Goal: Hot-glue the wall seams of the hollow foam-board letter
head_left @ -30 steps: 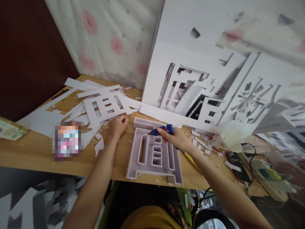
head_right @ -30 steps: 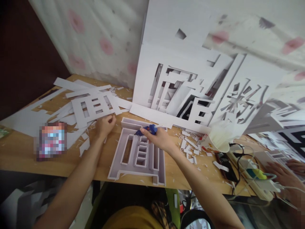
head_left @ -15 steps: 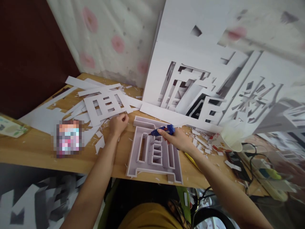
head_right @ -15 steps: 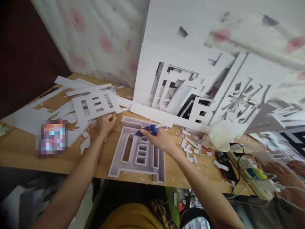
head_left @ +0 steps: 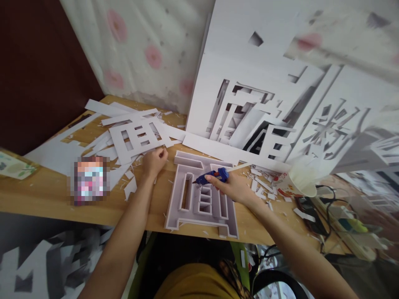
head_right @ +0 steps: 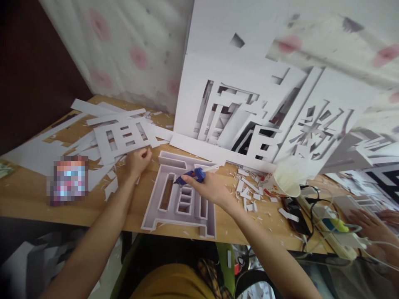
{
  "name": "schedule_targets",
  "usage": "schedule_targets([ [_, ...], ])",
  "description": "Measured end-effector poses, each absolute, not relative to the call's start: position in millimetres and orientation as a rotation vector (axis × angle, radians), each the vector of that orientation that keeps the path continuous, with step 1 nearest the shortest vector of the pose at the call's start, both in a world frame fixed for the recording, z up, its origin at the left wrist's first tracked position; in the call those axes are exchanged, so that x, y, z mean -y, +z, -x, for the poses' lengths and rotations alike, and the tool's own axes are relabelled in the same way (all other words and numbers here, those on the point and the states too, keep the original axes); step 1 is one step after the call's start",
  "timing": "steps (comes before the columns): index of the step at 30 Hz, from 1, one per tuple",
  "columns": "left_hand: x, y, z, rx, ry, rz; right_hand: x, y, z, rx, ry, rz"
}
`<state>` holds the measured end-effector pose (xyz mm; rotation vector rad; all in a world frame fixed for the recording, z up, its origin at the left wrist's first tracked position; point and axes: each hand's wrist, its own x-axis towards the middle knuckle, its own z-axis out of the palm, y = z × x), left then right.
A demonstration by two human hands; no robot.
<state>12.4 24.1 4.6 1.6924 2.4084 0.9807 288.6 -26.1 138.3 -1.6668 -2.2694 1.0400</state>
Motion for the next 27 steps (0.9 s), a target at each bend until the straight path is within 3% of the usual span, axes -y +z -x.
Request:
schedule_targets([
  [27, -25, 5, -12, -2.398, 0.978, -1.722, 47, 146, -290, 2.306, 1.108, 1.629],
])
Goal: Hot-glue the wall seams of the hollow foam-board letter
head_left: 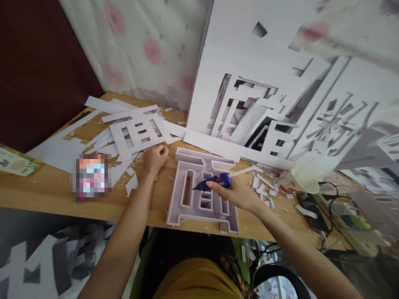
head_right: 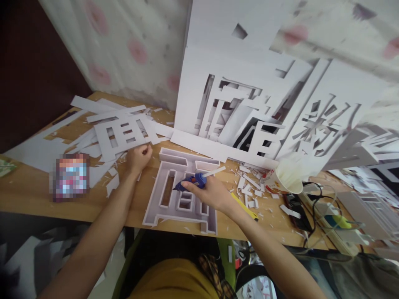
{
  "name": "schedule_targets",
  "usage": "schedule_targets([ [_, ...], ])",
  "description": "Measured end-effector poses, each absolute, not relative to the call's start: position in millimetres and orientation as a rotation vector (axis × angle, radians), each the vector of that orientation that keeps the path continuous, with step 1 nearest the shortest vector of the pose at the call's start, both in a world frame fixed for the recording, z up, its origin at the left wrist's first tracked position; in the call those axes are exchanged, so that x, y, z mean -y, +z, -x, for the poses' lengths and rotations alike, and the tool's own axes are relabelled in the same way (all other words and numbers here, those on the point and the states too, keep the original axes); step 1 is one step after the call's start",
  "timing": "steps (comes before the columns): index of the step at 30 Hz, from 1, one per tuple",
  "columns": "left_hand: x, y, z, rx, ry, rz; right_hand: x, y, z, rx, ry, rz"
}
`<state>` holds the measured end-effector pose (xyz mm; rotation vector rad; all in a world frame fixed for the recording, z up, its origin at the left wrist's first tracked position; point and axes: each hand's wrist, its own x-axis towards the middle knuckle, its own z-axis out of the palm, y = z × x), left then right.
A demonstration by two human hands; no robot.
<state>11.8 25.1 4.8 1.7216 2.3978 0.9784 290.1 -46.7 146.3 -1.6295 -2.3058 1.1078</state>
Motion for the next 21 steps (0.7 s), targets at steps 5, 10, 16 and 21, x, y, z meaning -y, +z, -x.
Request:
schedule_targets([
  [5, -25, 6, -12, -2.404, 0.97, -1.725, 52, 144, -292, 2.33, 1.133, 1.597],
  [10, -24, 5, -12, -2.401, 0.968, -1.73, 57, 141, -295, 2.326, 1.178, 1.565],
  [16, -25, 6, -12, -2.405, 0.965, -1.726, 64, 142, -296, 2.355, 1.175, 1.519],
  [21, -25, 7, -12, -2.409, 0.967, -1.721, 71, 146, -294, 2.342, 1.208, 1.437],
])
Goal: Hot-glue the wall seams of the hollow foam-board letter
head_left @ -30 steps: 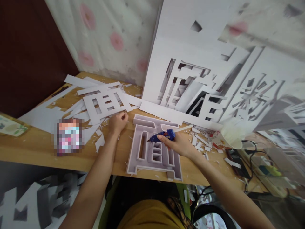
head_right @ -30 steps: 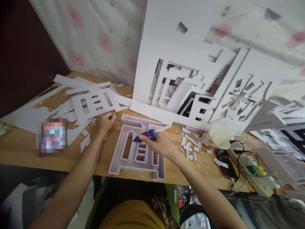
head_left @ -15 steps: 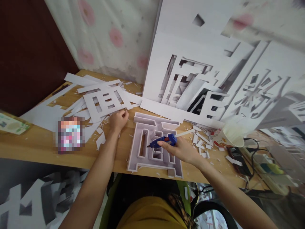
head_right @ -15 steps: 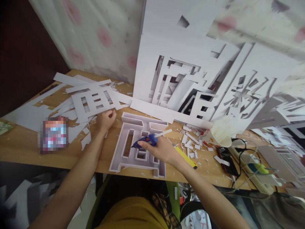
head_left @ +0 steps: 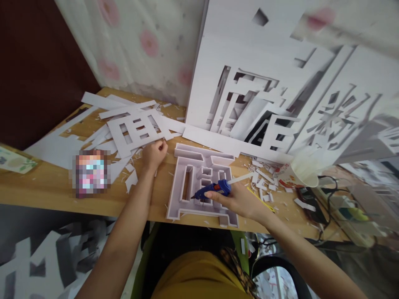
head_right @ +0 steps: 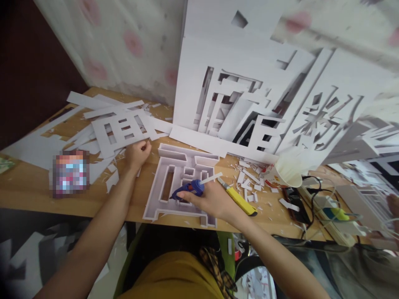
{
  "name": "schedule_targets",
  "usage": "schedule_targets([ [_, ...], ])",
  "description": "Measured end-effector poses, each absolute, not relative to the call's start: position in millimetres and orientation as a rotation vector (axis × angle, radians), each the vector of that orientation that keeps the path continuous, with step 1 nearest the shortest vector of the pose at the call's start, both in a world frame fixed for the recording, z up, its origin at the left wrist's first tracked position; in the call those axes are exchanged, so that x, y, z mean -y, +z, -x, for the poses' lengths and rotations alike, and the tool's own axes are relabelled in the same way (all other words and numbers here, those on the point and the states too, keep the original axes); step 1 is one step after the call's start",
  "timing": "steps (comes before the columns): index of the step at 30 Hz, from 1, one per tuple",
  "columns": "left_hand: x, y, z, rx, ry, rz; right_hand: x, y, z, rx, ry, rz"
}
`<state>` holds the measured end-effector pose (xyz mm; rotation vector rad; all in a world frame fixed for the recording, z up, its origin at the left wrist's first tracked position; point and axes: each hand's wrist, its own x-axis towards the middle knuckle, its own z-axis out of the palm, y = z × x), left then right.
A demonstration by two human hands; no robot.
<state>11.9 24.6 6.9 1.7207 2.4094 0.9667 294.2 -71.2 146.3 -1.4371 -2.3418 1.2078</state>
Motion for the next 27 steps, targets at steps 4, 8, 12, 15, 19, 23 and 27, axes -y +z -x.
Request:
schedule_targets([
  [4, -25, 6, -12, -2.407, 0.967, -1.717, 75, 148, -296, 2.351, 1.178, 1.424],
  [8, -25, 6, -12, -2.407, 0.965, -1.71, 73, 151, -296, 2.35, 1.253, 1.443],
  [12, -25, 6, -12, -2.419, 0.942, -1.71, 68, 154, -290, 2.311, 1.368, 1.421],
  [15, -26, 4, -11, -2.433, 0.94, -1.722, 66, 153, -282, 2.338, 1.382, 1.391],
  [19, -27, 0, -9, -2.439, 0.935, -1.761, 64, 150, -275, 2.308, 1.474, 1.393],
  [23, -28, -3, -9, -2.446, 0.934, -1.774, 63, 152, -271, 2.372, 1.477, 1.367],
  [27, -28, -2, -10, -2.457, 0.919, -1.765, 62, 154, -270, 2.395, 1.453, 1.364],
])
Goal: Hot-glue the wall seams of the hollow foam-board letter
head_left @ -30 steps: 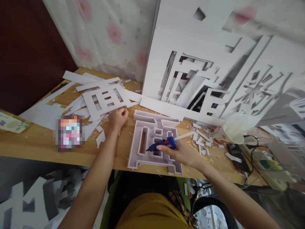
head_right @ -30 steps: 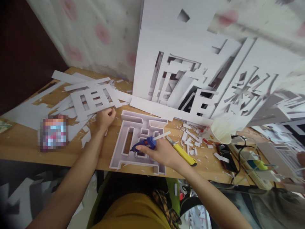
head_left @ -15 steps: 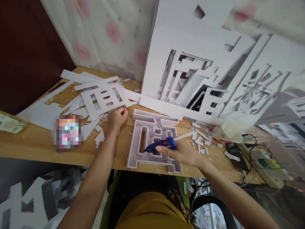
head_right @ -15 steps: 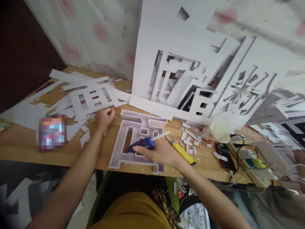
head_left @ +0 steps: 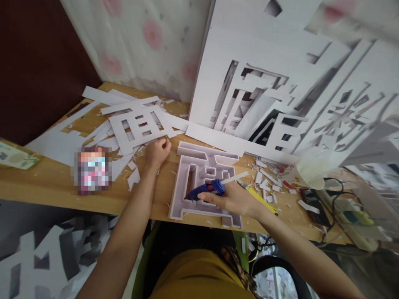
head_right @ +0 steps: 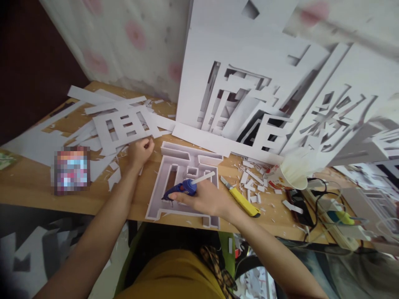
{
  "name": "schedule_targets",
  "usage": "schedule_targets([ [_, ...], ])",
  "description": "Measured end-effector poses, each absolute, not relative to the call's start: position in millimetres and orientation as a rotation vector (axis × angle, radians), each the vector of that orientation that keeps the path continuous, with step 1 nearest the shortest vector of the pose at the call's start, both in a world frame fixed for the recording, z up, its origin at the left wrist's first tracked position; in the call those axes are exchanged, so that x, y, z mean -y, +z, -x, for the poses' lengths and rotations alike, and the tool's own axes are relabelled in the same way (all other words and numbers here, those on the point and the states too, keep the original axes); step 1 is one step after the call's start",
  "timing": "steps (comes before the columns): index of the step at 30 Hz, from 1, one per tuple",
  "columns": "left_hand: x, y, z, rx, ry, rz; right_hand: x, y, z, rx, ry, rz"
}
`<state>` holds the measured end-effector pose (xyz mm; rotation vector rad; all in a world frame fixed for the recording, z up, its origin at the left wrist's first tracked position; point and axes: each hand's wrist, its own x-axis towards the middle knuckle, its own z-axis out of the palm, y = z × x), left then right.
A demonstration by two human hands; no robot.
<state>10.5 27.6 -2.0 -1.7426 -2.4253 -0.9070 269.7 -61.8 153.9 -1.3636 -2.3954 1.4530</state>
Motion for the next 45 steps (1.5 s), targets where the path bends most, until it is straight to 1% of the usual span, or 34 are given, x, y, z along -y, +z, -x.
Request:
schedule_targets([
  [7, -26, 1, -12, 2.48, -0.88, 1.748, 57, 148, -268, 2.403, 1.365, 1.324],
  [13, -26, 3, -12, 2.485, -0.877, 1.753, 54, 145, -272, 2.448, 1.259, 1.432],
  [20, -26, 1, -11, 2.471, -0.904, 1.756, 47, 147, -272, 2.43, 1.276, 1.379],
  [25, -26, 2, -11, 2.478, -0.901, 1.76, 40, 146, -270, 2.425, 1.167, 1.432],
  [28, -26, 3, -11, 2.484, -0.883, 1.762, 36, 145, -269, 2.424, 1.158, 1.476],
  [36, -25, 4, -13, 2.518, -0.845, 1.734, 28, 144, -266, 2.407, 1.032, 1.47],
  [39, -24, 6, -14, 2.527, -0.838, 1.74, 27, 147, -265, 2.38, 1.051, 1.493],
  [45, -25, 6, -12, 2.5, -0.879, 1.763, 32, 151, -266, 2.397, 1.27, 1.492],
])
